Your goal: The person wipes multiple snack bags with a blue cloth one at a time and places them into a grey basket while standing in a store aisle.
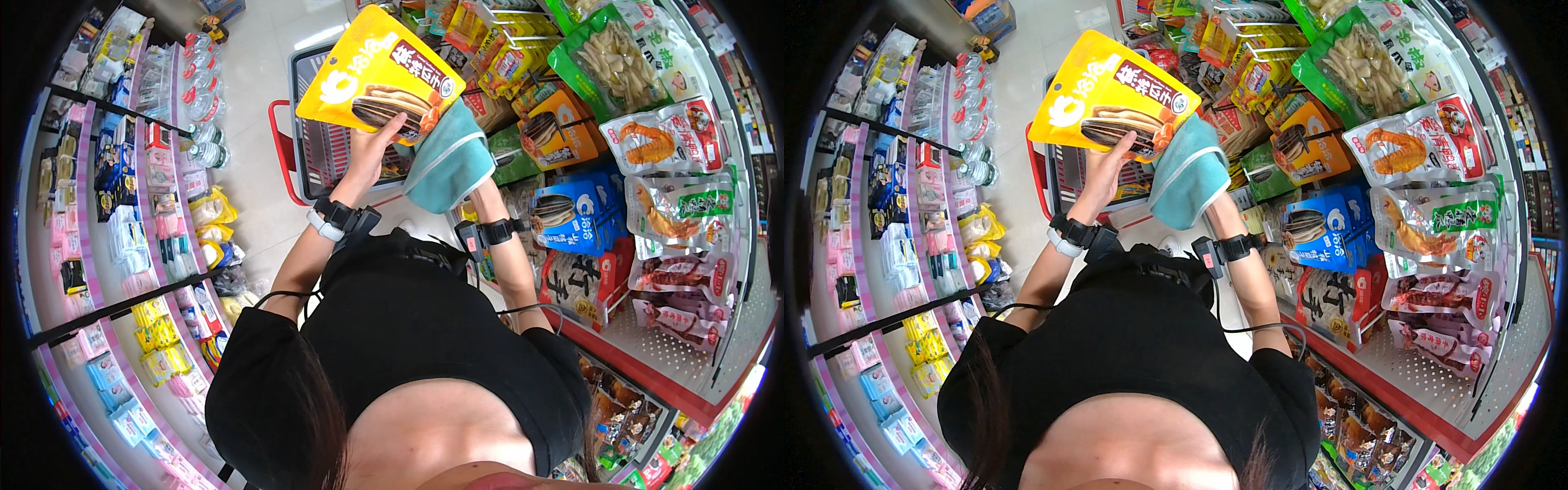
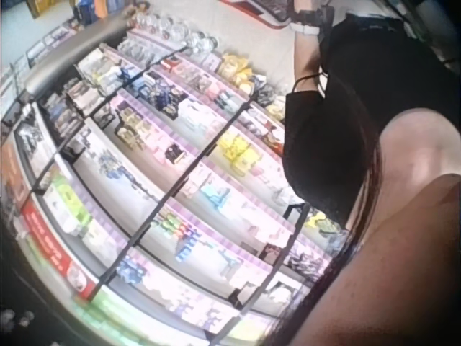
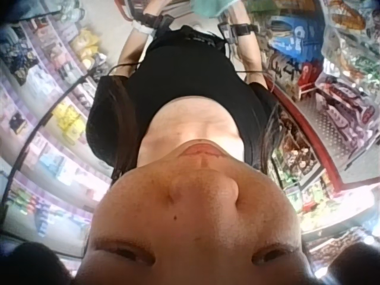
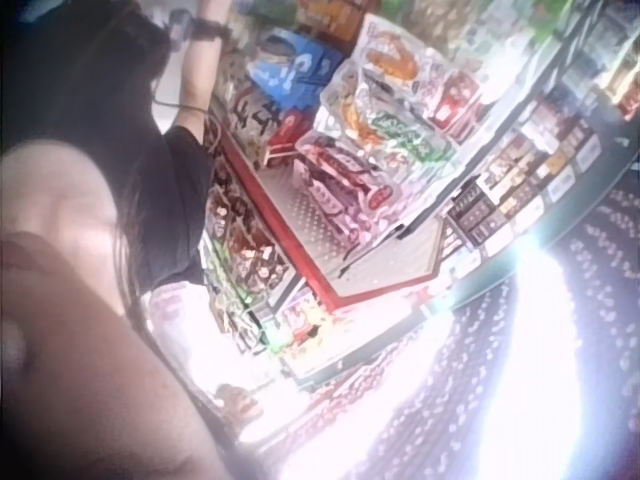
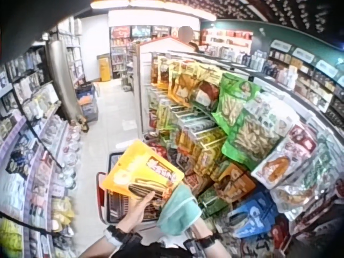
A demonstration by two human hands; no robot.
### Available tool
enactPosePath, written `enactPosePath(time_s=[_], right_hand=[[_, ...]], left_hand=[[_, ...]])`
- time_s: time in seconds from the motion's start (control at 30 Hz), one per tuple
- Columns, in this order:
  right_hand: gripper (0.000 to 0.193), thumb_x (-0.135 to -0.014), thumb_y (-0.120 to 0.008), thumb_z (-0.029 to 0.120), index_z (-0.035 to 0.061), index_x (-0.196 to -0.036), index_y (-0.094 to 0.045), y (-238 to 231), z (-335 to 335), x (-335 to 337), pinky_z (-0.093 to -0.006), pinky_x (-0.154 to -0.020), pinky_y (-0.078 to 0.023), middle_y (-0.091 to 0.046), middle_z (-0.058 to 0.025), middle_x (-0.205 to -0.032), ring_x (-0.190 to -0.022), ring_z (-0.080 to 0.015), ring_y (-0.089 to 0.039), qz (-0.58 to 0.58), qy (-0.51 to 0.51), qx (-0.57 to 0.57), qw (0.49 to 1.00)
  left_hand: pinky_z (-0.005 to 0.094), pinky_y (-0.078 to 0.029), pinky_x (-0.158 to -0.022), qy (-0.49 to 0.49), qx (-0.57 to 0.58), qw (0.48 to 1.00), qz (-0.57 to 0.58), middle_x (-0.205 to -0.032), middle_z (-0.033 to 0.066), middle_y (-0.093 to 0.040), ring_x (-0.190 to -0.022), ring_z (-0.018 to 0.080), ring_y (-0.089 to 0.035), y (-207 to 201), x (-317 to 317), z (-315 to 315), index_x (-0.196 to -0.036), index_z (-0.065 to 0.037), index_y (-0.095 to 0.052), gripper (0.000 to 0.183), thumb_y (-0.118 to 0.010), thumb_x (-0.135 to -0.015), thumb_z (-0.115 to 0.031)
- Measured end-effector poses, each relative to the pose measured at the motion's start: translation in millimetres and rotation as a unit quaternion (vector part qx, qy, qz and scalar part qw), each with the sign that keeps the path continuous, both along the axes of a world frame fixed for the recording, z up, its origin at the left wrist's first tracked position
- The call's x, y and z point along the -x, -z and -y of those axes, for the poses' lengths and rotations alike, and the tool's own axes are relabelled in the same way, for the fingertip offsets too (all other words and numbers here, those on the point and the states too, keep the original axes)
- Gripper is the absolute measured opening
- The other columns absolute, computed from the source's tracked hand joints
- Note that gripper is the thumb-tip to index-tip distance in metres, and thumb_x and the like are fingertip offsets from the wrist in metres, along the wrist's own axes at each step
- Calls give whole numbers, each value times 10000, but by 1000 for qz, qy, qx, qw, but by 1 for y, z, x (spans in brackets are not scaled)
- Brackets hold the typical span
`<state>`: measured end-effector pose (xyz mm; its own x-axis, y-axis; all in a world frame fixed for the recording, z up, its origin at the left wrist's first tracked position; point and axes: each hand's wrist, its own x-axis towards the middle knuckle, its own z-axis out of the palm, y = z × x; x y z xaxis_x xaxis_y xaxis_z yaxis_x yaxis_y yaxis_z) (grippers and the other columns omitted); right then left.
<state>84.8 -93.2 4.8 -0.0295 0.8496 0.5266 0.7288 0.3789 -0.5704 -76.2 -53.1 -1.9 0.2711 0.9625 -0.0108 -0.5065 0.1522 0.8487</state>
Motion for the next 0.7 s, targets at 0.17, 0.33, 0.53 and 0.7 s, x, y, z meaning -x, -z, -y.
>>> enactPosePath(time_s=[0.17, 0.33, 0.53, 0.7], right_hand=[[231, -778, -584, 141, 19, -973, -569, 2, 2, -3, -331, -735, -457, -602, -102, -950, -823, -217, -566, -3, 13, -1, 1000], [238, -787, -567, 142, 22, -993, -568, 7, 9, -13, -346, -774, -446, -593, -106, -972, -859, -229, -561, 6, 47, -21, 999], [250, -799, -547, 145, 26, -1018, -567, 0, 17, 15, -363, -821, -432, -582, -111, -998, -902, -243, -554, 129, 89, -44, 987], [405, -851, -535, 217, 54, -1216, -475, 41, 20, 29, -396, -971, -345, -479, -175, -1221, -1139, -308, -446, -1, -12, -16, 1000]], left_hand=[[259, -458, -813, -22, -37, 998, -36, -1069, 73, -584, -959, 127, -559, -5, -1, 7, -1108, 15, -510, 352, -654, -795, -54], [253, -453, -803, -38, -13, 999, -19, -1045, 102, -597, -932, 134, -576, -12, 10, 1, -1053, 63, -526, 320, -641, -808, -108], [267, -368, -912, 42, -8, 999, -12, -1170, 71, -487, -1045, 125, -465, -3, -10, 14, -1198, 13, -407, 400, -550, -891, -201], [303, -250, -1019, 113, -48, 982, -142, -1328, 133, -329, -1222, 197, -312, 1, -11, 10, -1354, 2, -201, 723, -183, -908, -567]])
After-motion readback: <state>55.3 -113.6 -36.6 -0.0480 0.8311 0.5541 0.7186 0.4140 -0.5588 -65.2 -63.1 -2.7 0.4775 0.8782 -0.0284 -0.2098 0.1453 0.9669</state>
